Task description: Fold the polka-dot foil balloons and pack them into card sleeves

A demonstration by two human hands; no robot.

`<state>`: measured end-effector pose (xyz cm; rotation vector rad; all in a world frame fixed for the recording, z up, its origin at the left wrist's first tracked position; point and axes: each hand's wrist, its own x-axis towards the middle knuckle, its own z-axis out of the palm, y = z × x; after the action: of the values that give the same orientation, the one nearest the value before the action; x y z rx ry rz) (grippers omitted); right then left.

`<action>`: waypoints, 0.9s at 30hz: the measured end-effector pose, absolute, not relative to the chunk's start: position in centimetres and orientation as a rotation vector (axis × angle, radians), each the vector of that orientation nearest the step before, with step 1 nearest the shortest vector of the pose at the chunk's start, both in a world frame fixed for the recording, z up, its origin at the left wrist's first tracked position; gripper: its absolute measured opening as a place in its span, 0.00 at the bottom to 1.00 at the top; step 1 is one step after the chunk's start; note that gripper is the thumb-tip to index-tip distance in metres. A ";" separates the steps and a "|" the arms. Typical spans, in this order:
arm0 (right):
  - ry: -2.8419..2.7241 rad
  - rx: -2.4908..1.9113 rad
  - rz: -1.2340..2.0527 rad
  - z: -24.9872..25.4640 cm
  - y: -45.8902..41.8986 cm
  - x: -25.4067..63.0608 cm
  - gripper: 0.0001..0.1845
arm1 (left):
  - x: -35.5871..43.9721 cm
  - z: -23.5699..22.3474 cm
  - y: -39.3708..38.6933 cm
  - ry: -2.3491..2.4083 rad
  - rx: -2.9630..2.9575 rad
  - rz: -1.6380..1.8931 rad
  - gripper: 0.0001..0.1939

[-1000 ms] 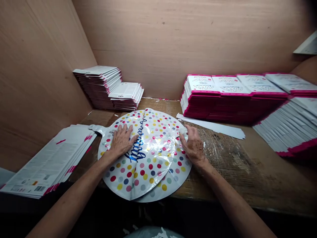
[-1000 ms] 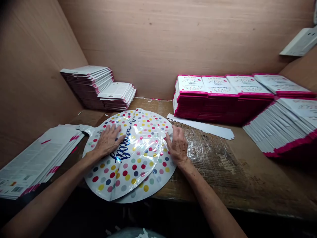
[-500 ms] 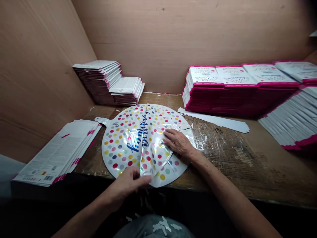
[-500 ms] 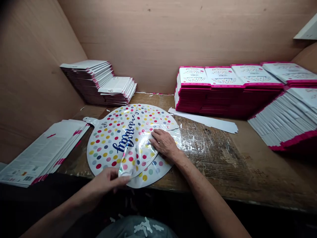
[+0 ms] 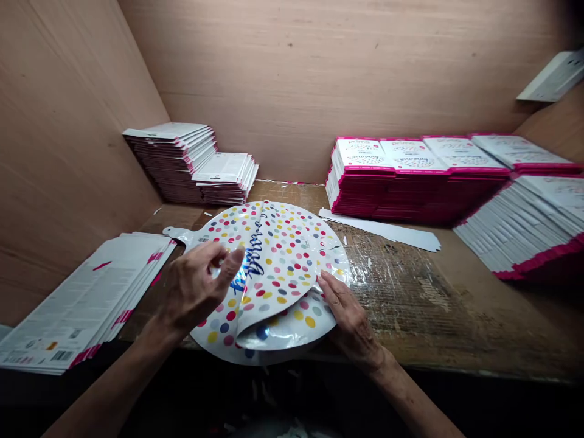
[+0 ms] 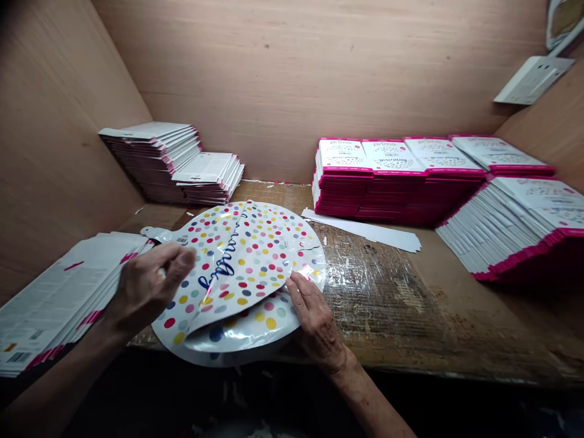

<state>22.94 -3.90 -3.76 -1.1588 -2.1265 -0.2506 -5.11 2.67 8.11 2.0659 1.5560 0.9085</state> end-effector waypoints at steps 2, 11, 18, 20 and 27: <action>-2.209 -1.139 -0.226 -3.4 -3.7 24.0 0.34 | -4.8 6.2 5.3 1.338 2.303 0.907 0.31; -2.203 -1.523 1.121 5.7 9.7 25.9 0.11 | -6.0 0.4 9.5 1.148 1.821 0.765 0.45; -1.385 -1.633 0.895 1.7 12.3 27.5 0.28 | -3.0 0.7 12.8 1.730 1.583 0.741 0.16; -1.311 -1.589 0.861 -0.2 10.2 28.4 0.29 | -2.5 0.2 13.5 1.779 1.562 0.741 0.12; -1.637 -1.969 0.259 -3.0 10.3 28.6 0.24 | -1.4 -0.3 12.5 1.949 1.827 0.917 0.22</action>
<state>28.61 10.27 -2.97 -1.9693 -1.6367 0.2594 -1.43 12.54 -0.33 1.8269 1.9485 0.9169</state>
